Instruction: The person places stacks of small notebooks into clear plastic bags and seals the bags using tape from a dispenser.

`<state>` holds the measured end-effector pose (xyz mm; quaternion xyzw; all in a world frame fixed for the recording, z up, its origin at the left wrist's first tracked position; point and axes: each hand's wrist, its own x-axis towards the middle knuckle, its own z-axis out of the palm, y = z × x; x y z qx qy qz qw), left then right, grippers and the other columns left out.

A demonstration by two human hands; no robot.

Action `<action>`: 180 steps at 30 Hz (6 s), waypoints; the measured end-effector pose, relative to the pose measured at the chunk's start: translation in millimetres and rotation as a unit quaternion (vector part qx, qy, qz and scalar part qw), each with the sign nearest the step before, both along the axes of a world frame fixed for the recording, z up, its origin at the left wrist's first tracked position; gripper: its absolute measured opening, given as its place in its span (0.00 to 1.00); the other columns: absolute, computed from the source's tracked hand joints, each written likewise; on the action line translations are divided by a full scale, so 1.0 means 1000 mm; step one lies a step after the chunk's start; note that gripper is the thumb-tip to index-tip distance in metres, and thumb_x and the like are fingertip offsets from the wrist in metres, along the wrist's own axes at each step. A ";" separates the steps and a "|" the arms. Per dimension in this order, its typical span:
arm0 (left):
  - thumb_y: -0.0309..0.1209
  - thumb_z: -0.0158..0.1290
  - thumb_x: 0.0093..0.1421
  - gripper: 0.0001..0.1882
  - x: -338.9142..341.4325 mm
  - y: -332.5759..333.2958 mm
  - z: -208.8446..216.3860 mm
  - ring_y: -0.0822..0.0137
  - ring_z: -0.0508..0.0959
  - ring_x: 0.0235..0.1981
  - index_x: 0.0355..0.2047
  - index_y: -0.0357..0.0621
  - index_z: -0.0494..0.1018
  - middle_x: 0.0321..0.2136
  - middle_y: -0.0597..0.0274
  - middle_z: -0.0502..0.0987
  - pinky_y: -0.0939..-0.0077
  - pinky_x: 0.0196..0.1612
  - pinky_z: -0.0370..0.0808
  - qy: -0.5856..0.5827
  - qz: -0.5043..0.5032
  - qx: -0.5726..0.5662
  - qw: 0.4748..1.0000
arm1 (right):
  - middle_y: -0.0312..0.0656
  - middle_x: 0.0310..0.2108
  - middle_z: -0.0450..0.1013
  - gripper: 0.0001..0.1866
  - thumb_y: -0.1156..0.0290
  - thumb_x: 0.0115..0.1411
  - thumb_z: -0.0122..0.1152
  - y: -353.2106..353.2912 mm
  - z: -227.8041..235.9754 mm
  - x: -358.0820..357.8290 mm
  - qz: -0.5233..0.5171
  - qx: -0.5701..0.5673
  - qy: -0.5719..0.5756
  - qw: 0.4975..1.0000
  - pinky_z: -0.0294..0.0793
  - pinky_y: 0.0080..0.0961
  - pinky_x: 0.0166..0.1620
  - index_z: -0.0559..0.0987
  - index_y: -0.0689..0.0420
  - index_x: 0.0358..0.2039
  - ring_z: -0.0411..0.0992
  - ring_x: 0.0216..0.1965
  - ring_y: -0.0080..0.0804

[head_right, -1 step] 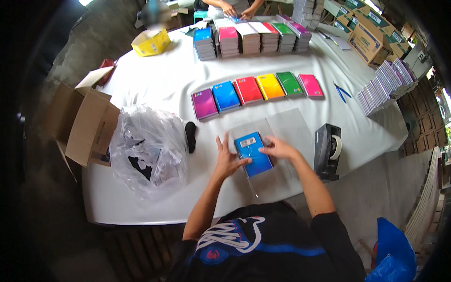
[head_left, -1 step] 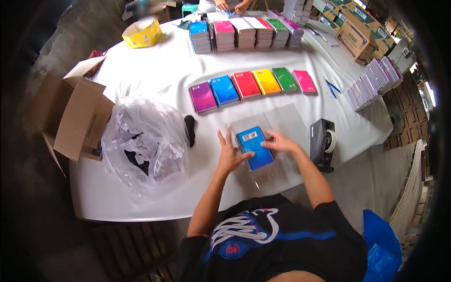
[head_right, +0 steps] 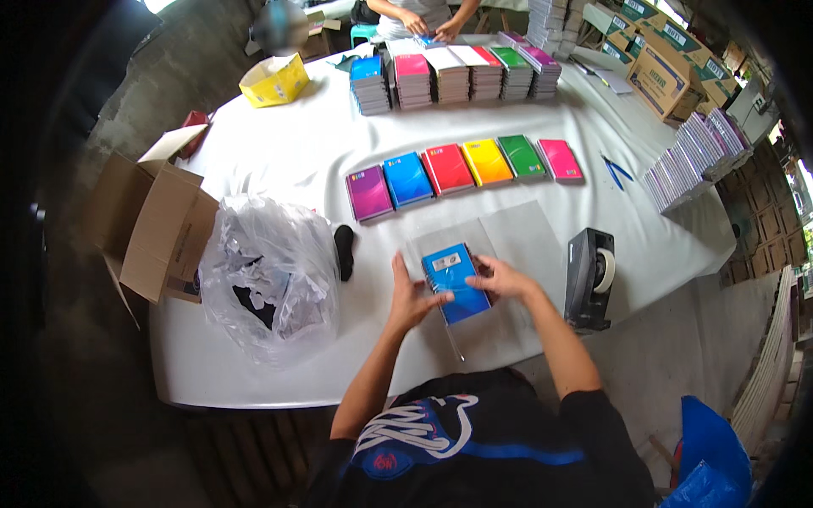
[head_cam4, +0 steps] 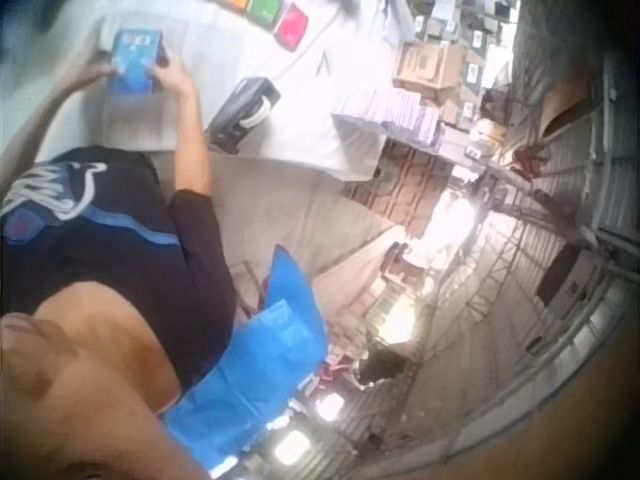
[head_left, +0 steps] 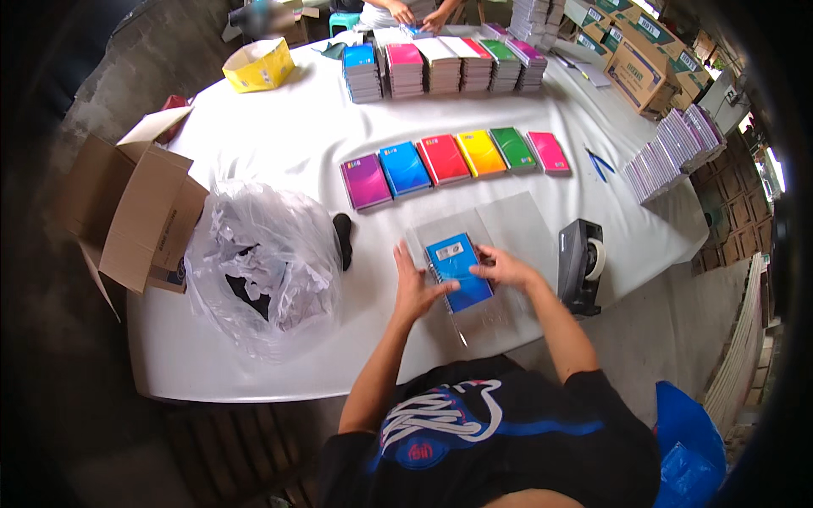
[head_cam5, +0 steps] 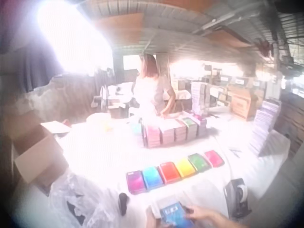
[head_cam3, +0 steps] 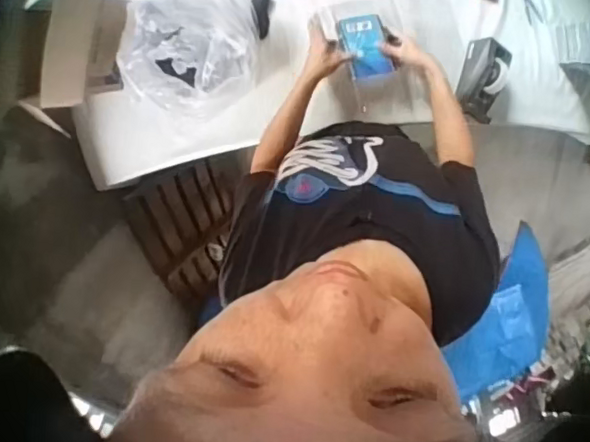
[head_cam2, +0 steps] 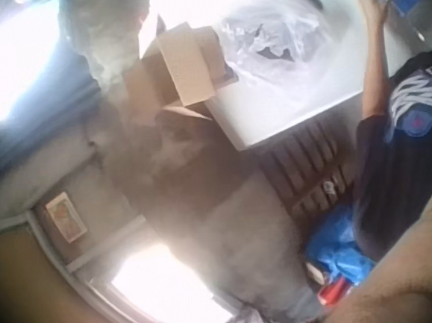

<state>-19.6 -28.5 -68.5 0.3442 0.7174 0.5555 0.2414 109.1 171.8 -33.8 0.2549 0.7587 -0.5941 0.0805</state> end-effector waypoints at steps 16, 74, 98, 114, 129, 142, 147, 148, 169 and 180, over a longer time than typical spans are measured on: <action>0.53 0.67 0.34 0.73 0.077 -0.021 0.015 0.41 0.40 0.65 0.63 0.37 0.24 0.63 0.35 0.32 0.50 0.64 0.40 0.115 -0.038 0.086 0.989 | 0.50 0.65 0.42 0.53 0.69 0.45 0.70 -0.069 0.003 0.042 -0.029 0.161 0.287 0.944 0.42 0.34 0.65 0.43 0.58 0.64 0.41 0.67 0.44; 0.35 0.58 0.44 0.26 -0.031 0.015 0.156 0.51 0.63 0.57 0.47 0.47 0.74 0.47 0.59 0.74 0.60 0.58 0.53 0.359 -0.077 0.202 0.908 | 0.27 0.53 0.68 0.20 0.72 0.52 0.57 -0.067 0.067 0.056 0.083 0.510 0.230 0.825 0.35 0.65 0.61 0.74 0.42 0.47 0.56 0.62 0.24; 0.52 0.61 0.36 0.42 0.001 -0.018 0.146 0.52 0.42 0.67 0.56 0.77 0.62 0.62 0.79 0.56 0.35 0.58 0.23 0.532 -0.297 -0.147 0.779 | 0.33 0.39 0.70 0.11 0.63 0.56 0.60 -0.039 0.048 0.248 -0.549 -0.231 0.240 0.766 0.68 0.35 0.46 0.80 0.54 0.37 0.65 0.48 0.28; 0.53 0.63 0.34 0.44 -0.011 -0.022 0.151 0.42 0.30 0.66 0.57 0.85 0.60 0.65 0.76 0.50 0.27 0.55 0.24 0.500 -0.356 -0.191 0.766 | 0.38 0.19 0.74 0.43 0.72 0.52 0.62 -0.050 0.180 0.065 -0.051 0.010 0.066 0.996 0.63 0.14 0.18 0.50 0.53 0.65 0.64 0.15 0.16; 0.43 0.63 0.39 0.31 0.002 -0.026 0.106 0.42 0.40 0.66 0.48 0.73 0.71 0.63 0.73 0.55 0.36 0.59 0.32 0.490 -0.216 -0.050 0.843 | 0.43 0.43 0.71 0.41 0.63 0.43 0.72 0.001 0.136 0.024 0.108 0.187 0.022 0.976 0.71 0.32 0.45 0.64 0.43 0.59 0.71 0.43 0.37; 0.34 0.67 0.44 0.22 0.032 0.003 0.102 0.58 0.70 0.49 0.40 0.44 0.74 0.49 0.52 0.66 0.68 0.46 0.71 0.102 -0.004 0.052 0.993 | 0.44 0.50 0.66 0.10 0.75 0.47 0.67 -0.051 0.063 0.023 -0.178 -0.182 0.234 0.938 0.67 0.27 0.49 0.77 0.59 0.31 0.67 0.46 0.29; 0.33 0.66 0.45 0.22 0.029 0.017 0.099 0.67 0.76 0.37 0.39 0.39 0.74 0.37 0.55 0.75 0.78 0.36 0.72 -0.155 0.045 0.055 0.985 | 0.39 0.46 0.68 0.17 0.74 0.44 0.67 -0.043 0.072 0.013 -0.171 -0.147 0.233 0.946 0.66 0.22 0.44 0.75 0.57 0.37 0.67 0.42 0.23; 0.33 0.65 0.47 0.20 0.023 0.018 0.097 0.68 0.76 0.36 0.39 0.38 0.75 0.35 0.55 0.76 0.79 0.36 0.72 -0.181 0.030 0.042 0.982 | 0.39 0.44 0.69 0.20 0.74 0.44 0.68 -0.042 0.069 0.011 -0.180 -0.158 0.225 0.944 0.67 0.21 0.44 0.74 0.56 0.40 0.67 0.41 0.23; 0.37 0.64 0.45 0.23 0.030 -0.003 0.130 0.65 0.65 0.56 0.44 0.62 0.75 0.43 0.76 0.78 0.61 0.47 0.52 0.458 -0.091 -0.047 0.883 | 0.38 0.55 0.63 0.09 0.70 0.51 0.56 -0.082 0.117 0.037 0.025 0.547 0.143 0.824 0.52 0.48 0.58 0.81 0.48 0.33 0.60 0.57 0.32; 0.32 0.61 0.48 0.11 0.041 -0.004 0.106 0.79 0.74 0.39 0.34 0.58 0.79 0.39 0.78 0.79 0.71 0.43 0.54 0.538 -0.056 0.053 0.839 | 0.41 0.44 0.71 0.12 0.59 0.57 0.58 -0.012 0.029 0.244 -0.512 0.151 -0.017 0.845 0.66 0.25 0.38 0.79 0.54 0.34 0.70 0.40 0.31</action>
